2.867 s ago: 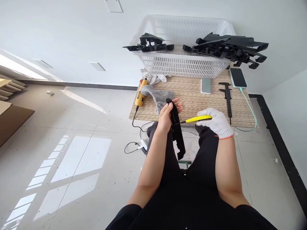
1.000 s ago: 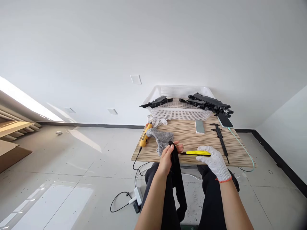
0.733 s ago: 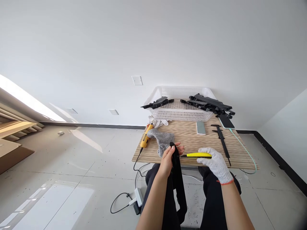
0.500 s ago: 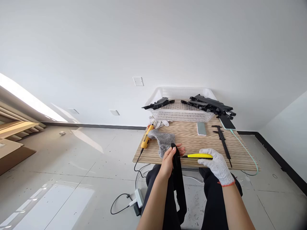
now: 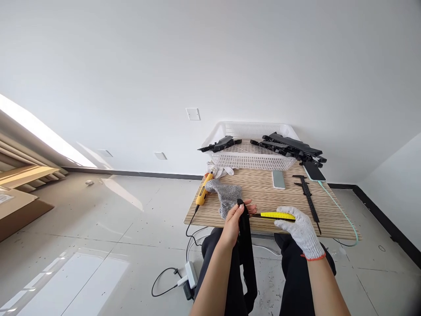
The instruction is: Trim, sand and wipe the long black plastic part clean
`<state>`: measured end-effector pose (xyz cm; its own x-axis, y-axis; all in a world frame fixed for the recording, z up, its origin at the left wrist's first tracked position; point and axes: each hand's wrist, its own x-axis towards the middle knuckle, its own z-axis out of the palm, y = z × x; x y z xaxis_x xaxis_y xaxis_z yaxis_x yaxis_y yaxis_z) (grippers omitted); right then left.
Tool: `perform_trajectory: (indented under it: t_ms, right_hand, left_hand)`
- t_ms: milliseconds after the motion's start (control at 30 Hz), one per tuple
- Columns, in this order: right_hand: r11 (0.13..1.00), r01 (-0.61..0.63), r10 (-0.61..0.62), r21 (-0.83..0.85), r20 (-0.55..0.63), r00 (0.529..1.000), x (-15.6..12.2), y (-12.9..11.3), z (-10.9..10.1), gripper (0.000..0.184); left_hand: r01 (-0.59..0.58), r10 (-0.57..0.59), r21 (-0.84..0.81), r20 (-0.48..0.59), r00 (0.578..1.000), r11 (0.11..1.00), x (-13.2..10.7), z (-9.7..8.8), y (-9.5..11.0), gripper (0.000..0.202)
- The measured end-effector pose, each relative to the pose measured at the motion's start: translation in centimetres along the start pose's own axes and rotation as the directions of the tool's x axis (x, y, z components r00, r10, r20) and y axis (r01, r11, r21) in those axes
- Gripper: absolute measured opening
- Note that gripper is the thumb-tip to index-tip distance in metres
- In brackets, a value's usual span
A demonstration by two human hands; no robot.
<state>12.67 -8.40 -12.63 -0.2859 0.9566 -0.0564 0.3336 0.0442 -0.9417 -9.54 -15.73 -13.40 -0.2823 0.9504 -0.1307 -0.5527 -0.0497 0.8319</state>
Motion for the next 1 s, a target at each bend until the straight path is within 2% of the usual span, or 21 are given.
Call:
perform_trajectory:
  t_ms: [133, 233, 367, 467, 600, 700, 833, 967, 1000]
  right_hand:
    - [1.0, -0.009, 0.011, -0.022, 0.116, 0.993, 0.07, 0.1, -0.01, 0.042]
    - [1.0, 0.002, -0.002, -0.019, 0.024, 1.0, 0.02, 0.02, -0.07, 0.041]
    - [0.999, -0.019, 0.022, -0.03, 0.113, 0.993, -0.08, -0.04, -0.05, 0.041]
    - [1.0, -0.008, 0.008, -0.008, 0.028, 1.0, -0.04, 0.07, 0.05, 0.041]
    - [0.999, -0.027, 0.03, -0.023, 0.109, 0.994, 0.04, 0.2, 0.12, 0.041]
    - [1.0, -0.017, 0.018, -0.012, 0.032, 0.999, 0.03, 0.22, 0.16, 0.043]
    - [0.999, -0.028, 0.031, -0.026, 0.109, 0.994, -0.03, 0.16, 0.21, 0.043]
    - [1.0, 0.0, 0.0, -0.019, 0.022, 1.0, 0.02, 0.08, 0.18, 0.042]
    - [1.0, -0.001, 0.002, -0.026, 0.034, 0.999, 0.03, 0.06, 0.15, 0.042]
  left_hand:
    - [0.008, -0.008, -0.003, 0.011, 1.0, 1.0, -0.05, 0.11, 0.1, 0.054]
    - [0.004, -0.004, 0.01, 0.003, 1.0, 1.0, -0.07, 0.17, 0.19, 0.053]
    - [0.007, -0.007, 0.002, 0.015, 1.0, 1.0, -0.08, 0.15, 0.21, 0.054]
    - [0.009, -0.009, -0.002, 0.004, 1.0, 1.0, -0.13, 0.18, 0.27, 0.054]
    - [0.017, -0.017, 0.001, 0.011, 1.0, 1.0, -0.18, 0.17, 0.29, 0.054]
    - [0.018, -0.018, 0.005, 0.006, 1.0, 1.0, -0.16, 0.1, 0.21, 0.054]
    - [0.013, -0.014, 0.013, 0.017, 1.0, 1.0, -0.16, 0.07, 0.15, 0.053]
    - [0.002, -0.002, 0.02, 0.016, 1.0, 1.0, -0.11, 0.03, 0.1, 0.053]
    - [0.003, -0.003, 0.018, 0.016, 1.0, 1.0, -0.07, 0.02, 0.08, 0.054]
